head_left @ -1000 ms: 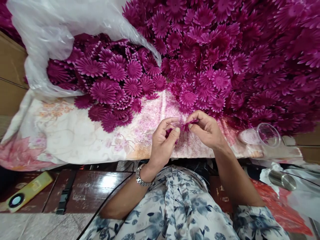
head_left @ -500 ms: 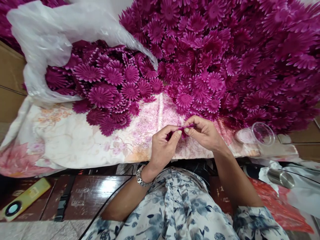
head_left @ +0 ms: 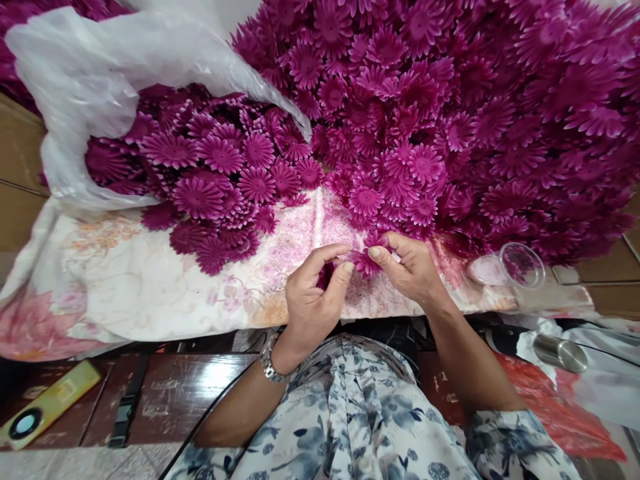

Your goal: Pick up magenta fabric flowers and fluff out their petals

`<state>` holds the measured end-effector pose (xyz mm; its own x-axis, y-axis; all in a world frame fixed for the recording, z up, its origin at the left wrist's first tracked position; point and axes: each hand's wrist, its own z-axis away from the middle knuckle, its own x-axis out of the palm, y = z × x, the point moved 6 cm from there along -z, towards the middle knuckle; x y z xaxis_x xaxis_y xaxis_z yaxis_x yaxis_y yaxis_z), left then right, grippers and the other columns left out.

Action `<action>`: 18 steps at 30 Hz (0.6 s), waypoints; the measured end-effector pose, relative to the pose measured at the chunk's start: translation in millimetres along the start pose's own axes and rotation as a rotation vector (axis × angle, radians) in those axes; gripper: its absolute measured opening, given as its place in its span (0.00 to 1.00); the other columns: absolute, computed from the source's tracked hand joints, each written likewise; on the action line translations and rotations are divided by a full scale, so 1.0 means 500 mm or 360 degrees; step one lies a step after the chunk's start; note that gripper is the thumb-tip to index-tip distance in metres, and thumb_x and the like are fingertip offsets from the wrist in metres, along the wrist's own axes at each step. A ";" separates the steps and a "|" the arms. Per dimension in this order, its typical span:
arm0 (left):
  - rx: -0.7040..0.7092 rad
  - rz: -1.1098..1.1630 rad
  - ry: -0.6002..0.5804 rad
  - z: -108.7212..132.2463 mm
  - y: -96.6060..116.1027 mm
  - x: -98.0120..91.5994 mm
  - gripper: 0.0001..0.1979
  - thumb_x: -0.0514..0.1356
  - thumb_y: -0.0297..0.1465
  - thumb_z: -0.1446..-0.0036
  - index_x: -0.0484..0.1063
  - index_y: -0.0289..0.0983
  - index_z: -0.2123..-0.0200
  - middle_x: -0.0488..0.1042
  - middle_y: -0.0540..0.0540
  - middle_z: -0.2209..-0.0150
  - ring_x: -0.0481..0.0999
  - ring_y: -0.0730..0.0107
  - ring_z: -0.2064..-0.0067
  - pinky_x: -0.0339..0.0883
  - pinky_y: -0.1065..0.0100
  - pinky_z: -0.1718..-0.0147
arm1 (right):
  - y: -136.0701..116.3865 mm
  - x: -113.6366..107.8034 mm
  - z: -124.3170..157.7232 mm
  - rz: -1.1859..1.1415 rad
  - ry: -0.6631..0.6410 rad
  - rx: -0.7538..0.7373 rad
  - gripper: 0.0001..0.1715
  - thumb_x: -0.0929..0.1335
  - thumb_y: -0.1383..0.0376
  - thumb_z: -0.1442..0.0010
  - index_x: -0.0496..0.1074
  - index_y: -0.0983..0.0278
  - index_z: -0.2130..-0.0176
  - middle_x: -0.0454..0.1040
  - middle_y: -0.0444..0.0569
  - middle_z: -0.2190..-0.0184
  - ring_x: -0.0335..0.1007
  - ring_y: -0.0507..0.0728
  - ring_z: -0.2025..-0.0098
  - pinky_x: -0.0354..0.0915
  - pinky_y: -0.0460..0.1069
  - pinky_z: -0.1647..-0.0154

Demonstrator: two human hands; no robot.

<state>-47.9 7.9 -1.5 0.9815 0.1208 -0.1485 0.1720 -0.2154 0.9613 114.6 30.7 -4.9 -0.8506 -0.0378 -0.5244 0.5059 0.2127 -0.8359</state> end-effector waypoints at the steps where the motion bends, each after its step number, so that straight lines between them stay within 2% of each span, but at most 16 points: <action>1: 0.0069 -0.0047 -0.0032 0.001 0.007 0.002 0.09 0.61 0.28 0.47 0.75 0.40 0.61 0.76 0.51 0.69 0.71 0.76 0.69 0.63 0.75 0.66 | -0.002 0.001 -0.001 0.0001 0.0006 -0.0019 0.20 0.63 0.55 0.40 0.61 0.63 0.77 0.57 0.39 0.81 0.51 0.47 0.78 0.50 0.45 0.76; 5: 0.0164 -0.0128 -0.0221 -0.005 0.006 0.024 0.10 0.59 0.26 0.46 0.76 0.40 0.60 0.78 0.48 0.63 0.75 0.71 0.63 0.65 0.72 0.61 | -0.005 0.011 -0.003 -0.0085 -0.0032 -0.0005 0.22 0.65 0.52 0.42 0.59 0.63 0.79 0.56 0.38 0.82 0.50 0.47 0.78 0.49 0.45 0.76; 7: 0.0106 -0.0104 -0.0332 -0.011 -0.006 0.038 0.10 0.59 0.25 0.47 0.76 0.40 0.61 0.78 0.47 0.63 0.75 0.69 0.63 0.65 0.70 0.61 | -0.003 0.020 -0.003 -0.0167 -0.0081 0.0044 0.24 0.66 0.50 0.44 0.58 0.63 0.80 0.55 0.38 0.83 0.50 0.46 0.79 0.49 0.45 0.78; 9: 0.0014 -0.0062 -0.0386 -0.017 -0.019 0.046 0.09 0.59 0.25 0.48 0.77 0.40 0.65 0.78 0.47 0.67 0.74 0.69 0.67 0.65 0.70 0.64 | 0.001 0.027 -0.002 -0.0281 -0.0127 0.0095 0.24 0.67 0.50 0.44 0.58 0.63 0.80 0.55 0.37 0.83 0.49 0.46 0.80 0.48 0.44 0.79; 13: -0.0167 0.0032 -0.0291 -0.023 -0.039 0.042 0.05 0.61 0.25 0.51 0.76 0.38 0.74 0.74 0.51 0.77 0.69 0.74 0.75 0.62 0.72 0.72 | 0.009 0.039 -0.002 -0.0596 -0.0283 0.0194 0.22 0.67 0.50 0.45 0.62 0.64 0.76 0.57 0.37 0.82 0.50 0.45 0.80 0.49 0.44 0.80; 15: -0.0252 0.0111 -0.0240 -0.024 -0.048 0.037 0.04 0.61 0.26 0.52 0.75 0.37 0.76 0.72 0.52 0.79 0.66 0.75 0.77 0.60 0.73 0.75 | 0.011 0.041 -0.001 -0.0748 -0.0365 0.0219 0.19 0.69 0.52 0.47 0.65 0.64 0.73 0.60 0.38 0.79 0.54 0.46 0.78 0.53 0.44 0.77; 18: -0.0365 0.0293 -0.0129 -0.027 -0.064 0.024 0.03 0.62 0.28 0.52 0.73 0.37 0.76 0.68 0.53 0.80 0.62 0.77 0.79 0.57 0.73 0.78 | 0.018 0.037 -0.001 -0.0902 -0.0368 0.0264 0.16 0.72 0.56 0.49 0.67 0.65 0.72 0.64 0.40 0.77 0.58 0.46 0.75 0.56 0.44 0.74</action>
<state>-42.7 29.2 -30.8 0.9995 0.0206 0.0237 -0.0237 -0.0012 0.9997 103.6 32.2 -22.2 -0.9493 -0.3145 0.0012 0.0171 -0.0554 -0.9983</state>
